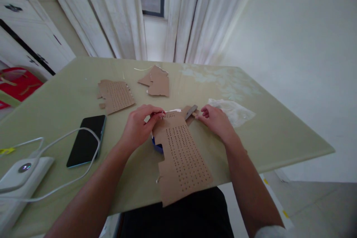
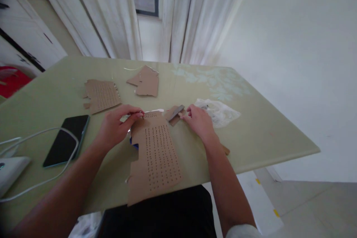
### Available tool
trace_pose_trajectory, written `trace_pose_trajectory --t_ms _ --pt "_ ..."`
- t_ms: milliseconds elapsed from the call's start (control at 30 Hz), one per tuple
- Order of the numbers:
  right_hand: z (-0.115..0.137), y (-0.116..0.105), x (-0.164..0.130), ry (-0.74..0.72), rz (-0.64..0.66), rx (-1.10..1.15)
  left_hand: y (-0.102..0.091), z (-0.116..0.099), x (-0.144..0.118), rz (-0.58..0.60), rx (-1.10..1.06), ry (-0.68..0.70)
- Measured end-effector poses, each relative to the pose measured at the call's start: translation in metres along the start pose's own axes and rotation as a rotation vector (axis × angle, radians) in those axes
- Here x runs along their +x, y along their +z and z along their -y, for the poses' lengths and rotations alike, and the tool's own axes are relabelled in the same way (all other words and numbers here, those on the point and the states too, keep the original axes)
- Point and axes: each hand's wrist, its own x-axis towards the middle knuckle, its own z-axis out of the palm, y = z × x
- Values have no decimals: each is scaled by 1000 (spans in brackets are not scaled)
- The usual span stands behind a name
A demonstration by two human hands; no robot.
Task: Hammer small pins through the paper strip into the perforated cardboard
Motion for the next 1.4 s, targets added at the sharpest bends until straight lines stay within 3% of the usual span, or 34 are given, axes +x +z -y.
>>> trace_pose_trajectory --t_ms 133,333,533,633,700,800,967,1100,1267,1400 --pt "4 6 -9 -44 104 -218 1 4 2 15 -25 -16" --pt "7 0 -14 -44 50 -340 2 10 4 11 -72 -56" --pt "13 -46 -6 6 -86 -299 3 11 5 50 -77 -35" --pt "32 -72 -8 -210 -74 72 3 10 5 54 -72 -18" --pt "52 -85 -14 -324 -32 114 2 9 5 53 -63 -10" --pt "81 -97 -27 -370 -29 66 1 8 4 50 -40 3" --pt "106 -94 -36 -376 -56 91 -1 6 5 57 -11 34" --pt "107 -90 -34 -414 58 -2 -1 5 5 65 23 55" --pt "107 -95 -35 -381 -50 39 0 5 4 75 7 41" --pt "107 -89 -37 -408 36 -13 -1 5 4 79 26 52"
